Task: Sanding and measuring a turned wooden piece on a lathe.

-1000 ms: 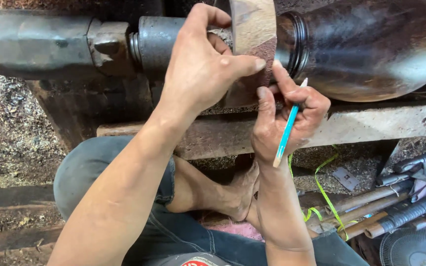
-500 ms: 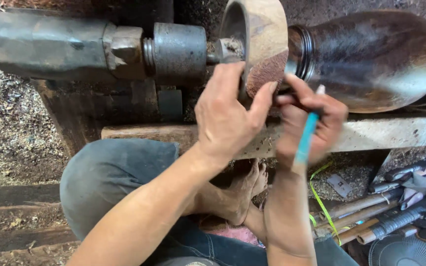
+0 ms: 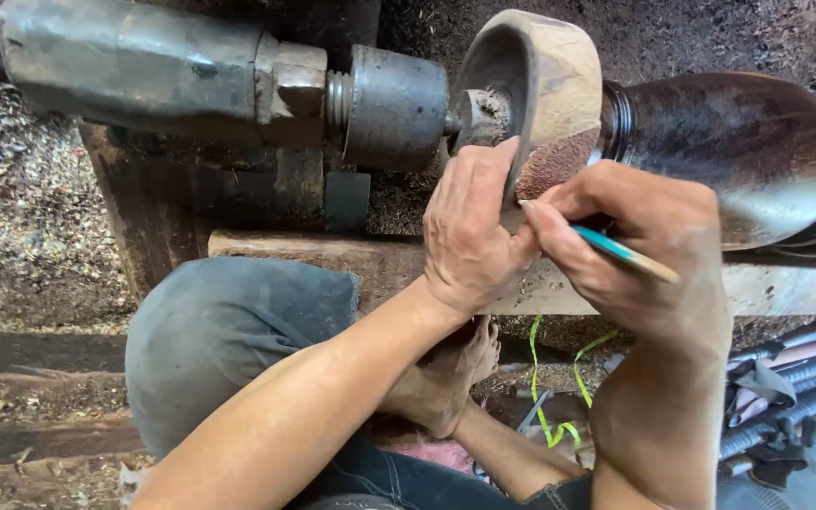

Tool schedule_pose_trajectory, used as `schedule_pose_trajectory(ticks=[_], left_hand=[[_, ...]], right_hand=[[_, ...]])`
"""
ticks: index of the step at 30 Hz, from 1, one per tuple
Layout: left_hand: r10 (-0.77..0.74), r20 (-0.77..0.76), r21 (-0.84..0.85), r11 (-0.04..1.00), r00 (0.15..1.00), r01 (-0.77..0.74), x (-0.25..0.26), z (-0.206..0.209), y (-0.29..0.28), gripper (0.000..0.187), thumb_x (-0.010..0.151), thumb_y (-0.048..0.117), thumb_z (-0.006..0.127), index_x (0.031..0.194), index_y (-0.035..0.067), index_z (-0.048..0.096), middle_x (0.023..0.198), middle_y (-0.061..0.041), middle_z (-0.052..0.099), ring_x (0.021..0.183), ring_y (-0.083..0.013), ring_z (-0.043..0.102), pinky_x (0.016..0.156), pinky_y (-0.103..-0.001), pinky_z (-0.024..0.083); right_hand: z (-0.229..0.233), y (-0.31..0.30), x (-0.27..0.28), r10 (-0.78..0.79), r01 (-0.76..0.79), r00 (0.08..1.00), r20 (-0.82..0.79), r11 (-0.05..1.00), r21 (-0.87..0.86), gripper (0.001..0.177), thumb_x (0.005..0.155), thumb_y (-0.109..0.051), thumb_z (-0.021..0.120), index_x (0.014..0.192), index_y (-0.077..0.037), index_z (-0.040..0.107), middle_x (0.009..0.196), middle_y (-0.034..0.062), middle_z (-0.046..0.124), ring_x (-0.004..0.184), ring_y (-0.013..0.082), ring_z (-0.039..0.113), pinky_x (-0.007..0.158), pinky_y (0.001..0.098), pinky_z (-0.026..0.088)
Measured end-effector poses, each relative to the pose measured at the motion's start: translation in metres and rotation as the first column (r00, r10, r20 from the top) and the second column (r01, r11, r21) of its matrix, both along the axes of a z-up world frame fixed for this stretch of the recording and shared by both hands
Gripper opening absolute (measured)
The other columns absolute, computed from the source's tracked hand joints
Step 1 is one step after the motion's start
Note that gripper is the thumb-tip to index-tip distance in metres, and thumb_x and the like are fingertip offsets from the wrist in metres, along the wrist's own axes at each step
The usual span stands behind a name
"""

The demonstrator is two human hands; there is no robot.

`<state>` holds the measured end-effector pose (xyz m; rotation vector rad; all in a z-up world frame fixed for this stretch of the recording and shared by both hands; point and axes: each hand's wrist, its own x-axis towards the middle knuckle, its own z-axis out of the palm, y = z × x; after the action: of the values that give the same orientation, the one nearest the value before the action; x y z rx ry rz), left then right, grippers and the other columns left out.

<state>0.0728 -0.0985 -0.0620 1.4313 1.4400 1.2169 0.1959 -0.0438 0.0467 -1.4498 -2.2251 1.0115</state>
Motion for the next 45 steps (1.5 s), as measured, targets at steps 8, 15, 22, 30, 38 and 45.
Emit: schedule_pose_trajectory(ticks=[8,15,22,30,38,45], left_hand=[[-0.019,0.041,-0.018,1.000,0.999,0.020,-0.001,-0.005,-0.004,0.048,0.099,0.019,0.066,0.139,-0.002,0.051,0.113,-0.018,0.057,0.104,-0.0338,0.061,0.093,-0.041,0.052],[-0.012,0.024,-0.015,1.000,1.000,0.012,-0.001,-0.004,-0.004,0.047,0.097,0.015,0.065,0.139,-0.002,0.051,0.114,-0.019,0.058,0.105,-0.0351,0.061,0.094,-0.041,0.052],[-0.020,0.028,-0.021,1.000,0.999,0.021,-0.001,-0.005,-0.004,0.046,0.098,0.014,0.065,0.139,-0.002,0.051,0.114,-0.019,0.058,0.104,-0.0345,0.061,0.092,-0.041,0.052],[-0.023,0.017,-0.012,1.000,1.000,0.023,-0.002,-0.003,-0.003,0.051,0.095,0.016,0.068,0.139,-0.003,0.050,0.114,-0.019,0.058,0.104,-0.0348,0.061,0.093,-0.041,0.052],[-0.024,0.012,-0.026,0.999,1.000,0.025,-0.001,-0.005,-0.003,0.050,0.097,0.018,0.069,0.139,-0.003,0.051,0.115,-0.018,0.058,0.103,-0.0330,0.062,0.091,-0.040,0.053],[-0.023,0.046,-0.020,1.000,0.999,0.024,-0.002,-0.003,-0.003,0.046,0.100,0.018,0.064,0.139,-0.003,0.050,0.114,-0.019,0.058,0.105,-0.0340,0.061,0.093,-0.041,0.052]], right_hand=[[0.003,-0.002,-0.007,0.031,-0.020,0.978,0.206,0.998,-0.056,0.027,0.098,-0.010,0.077,0.080,-0.002,0.057,0.069,0.0091,0.060,0.057,0.0195,0.060,0.053,0.0344,0.047],[0.006,0.002,-0.015,0.075,-0.066,0.973,0.220,0.997,-0.048,0.027,0.098,-0.007,0.075,0.083,-0.002,0.053,0.072,0.0113,0.057,0.062,0.0269,0.060,0.056,0.0377,0.048],[0.010,0.009,-0.018,0.110,-0.115,0.968,0.225,0.993,0.011,0.026,0.102,-0.006,0.074,0.088,-0.003,0.053,0.078,0.0115,0.058,0.067,0.0277,0.062,0.060,0.0379,0.049],[0.006,0.007,-0.013,0.103,-0.105,0.970,0.222,0.994,0.002,0.030,0.102,-0.008,0.075,0.084,-0.003,0.052,0.071,0.0095,0.056,0.061,0.0237,0.060,0.056,0.0369,0.047],[0.006,0.008,-0.014,0.088,-0.093,0.972,0.220,0.996,0.013,0.031,0.103,-0.008,0.075,0.083,-0.003,0.053,0.071,0.0087,0.057,0.059,0.0202,0.059,0.052,0.0339,0.046],[0.005,0.002,-0.010,0.109,-0.101,0.970,0.216,0.994,-0.045,0.029,0.100,-0.008,0.074,0.084,-0.004,0.050,0.070,0.0095,0.056,0.061,0.0250,0.060,0.056,0.0372,0.046]])
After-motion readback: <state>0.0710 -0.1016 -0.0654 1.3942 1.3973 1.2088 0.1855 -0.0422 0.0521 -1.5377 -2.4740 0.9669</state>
